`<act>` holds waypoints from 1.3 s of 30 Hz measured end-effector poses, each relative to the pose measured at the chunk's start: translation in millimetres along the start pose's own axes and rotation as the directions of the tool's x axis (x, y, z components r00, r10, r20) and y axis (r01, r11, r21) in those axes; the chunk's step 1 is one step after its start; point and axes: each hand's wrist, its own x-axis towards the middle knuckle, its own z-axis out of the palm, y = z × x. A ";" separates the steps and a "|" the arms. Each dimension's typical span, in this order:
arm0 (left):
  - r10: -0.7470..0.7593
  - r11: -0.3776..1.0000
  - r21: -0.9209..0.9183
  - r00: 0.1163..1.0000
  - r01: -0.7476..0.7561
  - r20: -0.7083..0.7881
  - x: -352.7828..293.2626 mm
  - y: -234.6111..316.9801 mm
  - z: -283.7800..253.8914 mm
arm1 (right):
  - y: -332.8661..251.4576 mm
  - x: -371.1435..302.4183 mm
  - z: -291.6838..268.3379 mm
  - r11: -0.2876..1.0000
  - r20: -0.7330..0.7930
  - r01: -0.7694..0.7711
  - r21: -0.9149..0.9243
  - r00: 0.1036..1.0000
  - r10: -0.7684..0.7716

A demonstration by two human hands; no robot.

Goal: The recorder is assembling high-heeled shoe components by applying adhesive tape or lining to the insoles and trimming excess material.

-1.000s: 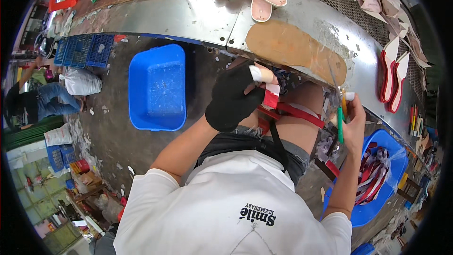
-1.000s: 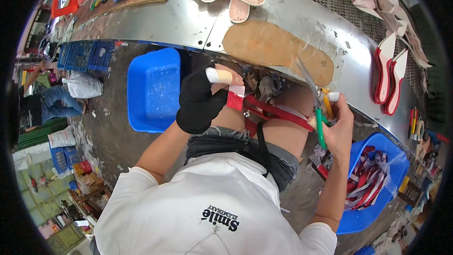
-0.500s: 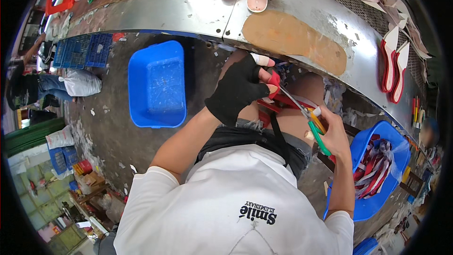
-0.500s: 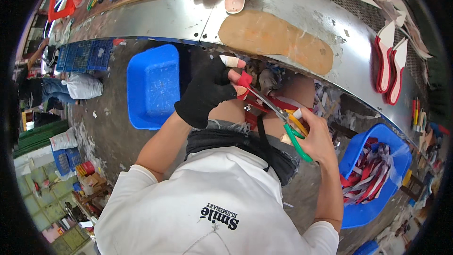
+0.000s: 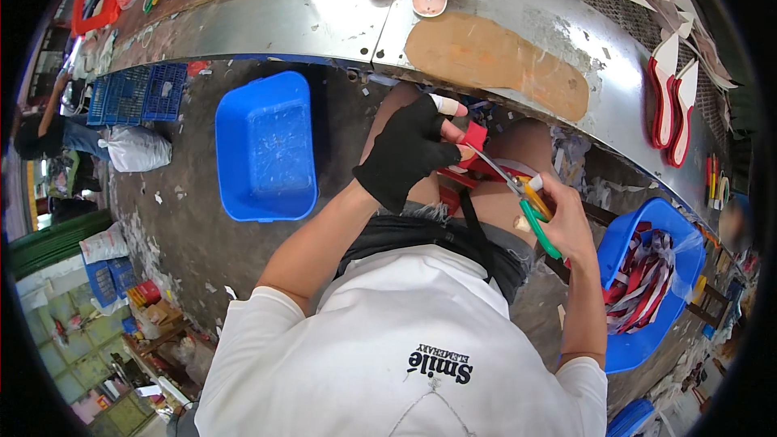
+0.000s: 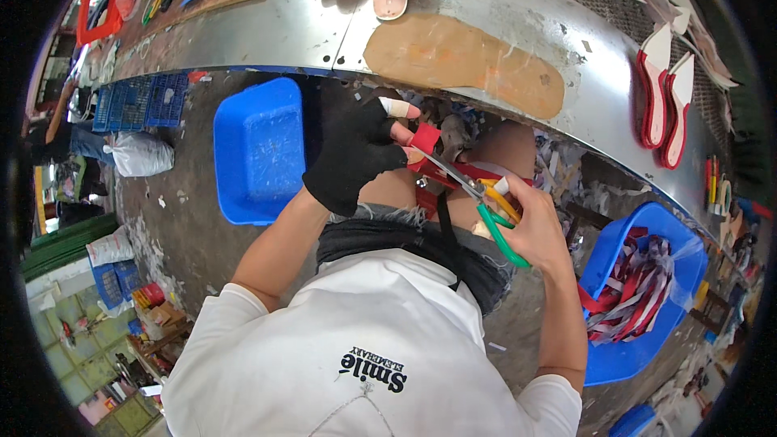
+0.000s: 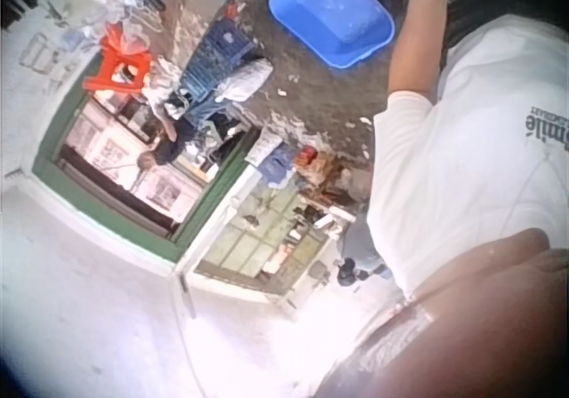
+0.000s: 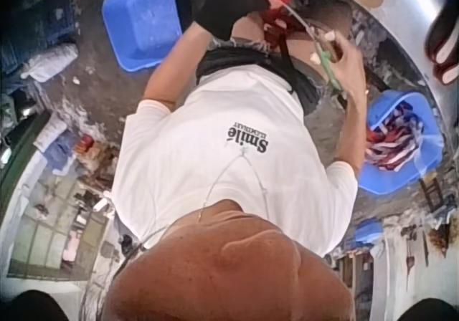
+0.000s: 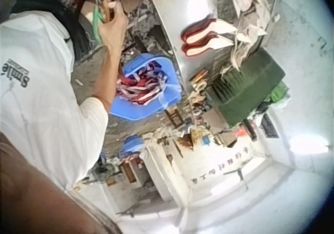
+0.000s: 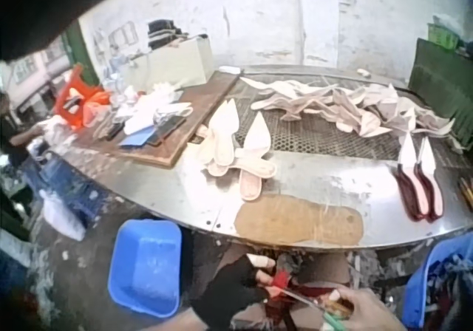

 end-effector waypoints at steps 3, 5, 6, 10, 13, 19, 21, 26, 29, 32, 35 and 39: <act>-0.012 0.999 0.037 0.999 0.011 0.035 4.4 -1.9 -1.9 | -5.9 2.2 -6.8 0.992 -0.032 0.037 -0.119 0.999 -0.041; -0.018 0.999 0.040 0.997 0.015 0.069 5.2 -2.6 -4.3 | -11.4 2.8 -13.8 0.981 -0.030 0.036 -0.190 0.999 -0.043; -0.018 0.999 0.037 0.998 0.016 0.063 4.3 -2.7 -4.9 | -16.0 3.1 -18.9 0.981 0.019 0.009 -0.195 1.000 -0.005; -0.002 0.999 0.037 0.993 -0.003 0.118 -1.2 -2.1 -14.3 | -14.9 9.0 -38.3 0.949 -0.022 -0.042 -0.313 0.999 0.037; 0.047 0.992 0.108 0.989 -0.063 0.144 4.4 -1.8 -23.2 | -6.6 18.9 -66.5 0.963 -0.344 0.097 -0.253 0.921 -0.183; 0.255 0.962 -0.082 0.965 -0.259 -0.059 15.7 39.5 -58.1 | 18.8 64.5 -146.0 0.735 -0.495 -0.178 -0.654 0.836 -0.238; 0.257 0.957 -0.095 0.952 -0.275 -0.164 29.5 42.9 -74.1 | -10.6 93.0 -134.5 0.668 -0.463 -0.110 -0.736 0.802 -0.377; 0.150 0.969 -0.131 0.922 -0.208 -0.358 59.7 62.2 -96.7 | -75.0 208.1 -71.1 0.979 -0.336 0.131 -0.154 0.925 -0.177; 0.261 0.928 -0.146 0.878 -0.343 -0.401 80.4 56.6 -108.9 | -102.2 273.6 -46.1 0.930 -0.482 0.242 -0.278 0.802 -0.353; 0.380 0.899 0.041 0.729 -0.437 -0.569 99.1 56.3 -124.5 | -145.8 311.1 -14.1 0.896 -0.492 0.256 -0.364 0.764 -0.418; 0.775 0.598 0.724 0.480 -0.344 -0.411 124.0 56.3 -137.7 | -180.5 339.4 20.1 0.859 -0.468 0.226 -0.459 0.760 -0.450; 0.734 0.474 0.867 0.613 -0.155 -0.292 135.3 60.7 -147.4 | -200.7 353.7 33.4 0.809 -0.421 -0.006 -0.587 0.856 -0.300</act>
